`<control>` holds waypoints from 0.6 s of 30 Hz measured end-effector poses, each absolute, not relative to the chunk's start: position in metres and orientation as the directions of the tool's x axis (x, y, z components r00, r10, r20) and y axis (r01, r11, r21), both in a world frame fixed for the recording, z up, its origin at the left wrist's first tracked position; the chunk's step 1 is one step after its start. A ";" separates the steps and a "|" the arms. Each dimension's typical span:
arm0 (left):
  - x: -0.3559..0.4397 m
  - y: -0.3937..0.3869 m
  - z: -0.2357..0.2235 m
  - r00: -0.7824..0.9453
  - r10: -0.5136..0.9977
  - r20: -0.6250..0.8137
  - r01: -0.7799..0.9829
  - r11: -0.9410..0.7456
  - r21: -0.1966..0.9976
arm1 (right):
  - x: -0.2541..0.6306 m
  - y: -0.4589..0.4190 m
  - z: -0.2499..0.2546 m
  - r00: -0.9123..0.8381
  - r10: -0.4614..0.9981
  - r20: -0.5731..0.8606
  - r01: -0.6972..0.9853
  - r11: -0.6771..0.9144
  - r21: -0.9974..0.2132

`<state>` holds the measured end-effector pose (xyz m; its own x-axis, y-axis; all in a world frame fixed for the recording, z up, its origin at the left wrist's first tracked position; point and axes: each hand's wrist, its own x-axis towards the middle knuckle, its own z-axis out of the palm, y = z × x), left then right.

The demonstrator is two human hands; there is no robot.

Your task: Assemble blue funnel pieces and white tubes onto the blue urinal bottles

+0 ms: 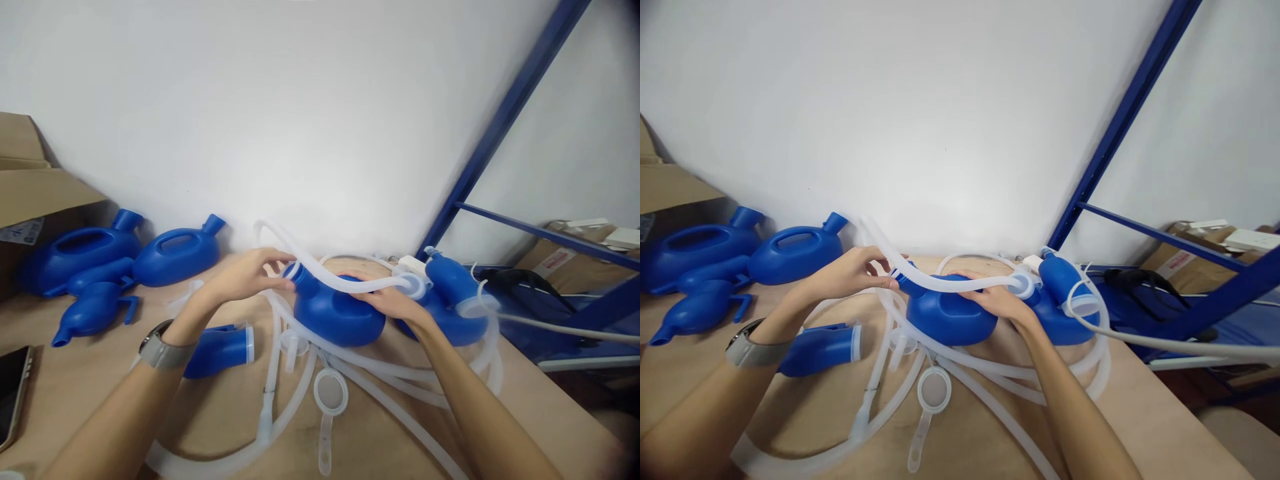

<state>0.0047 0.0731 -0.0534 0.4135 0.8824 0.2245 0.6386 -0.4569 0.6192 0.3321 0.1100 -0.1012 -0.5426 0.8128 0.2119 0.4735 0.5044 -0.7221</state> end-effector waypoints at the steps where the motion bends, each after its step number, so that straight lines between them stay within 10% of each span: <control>1: 0.005 0.072 -0.053 0.420 0.880 0.221 0.635 -0.459 0.622 | 0.332 0.109 -0.101 -0.548 0.809 0.213 0.469 0.508 -0.722; 18: 0.012 0.066 -0.051 0.463 0.846 0.262 0.586 -0.515 0.626 | 0.316 0.114 -0.115 -0.318 0.919 0.234 0.457 0.365 -0.811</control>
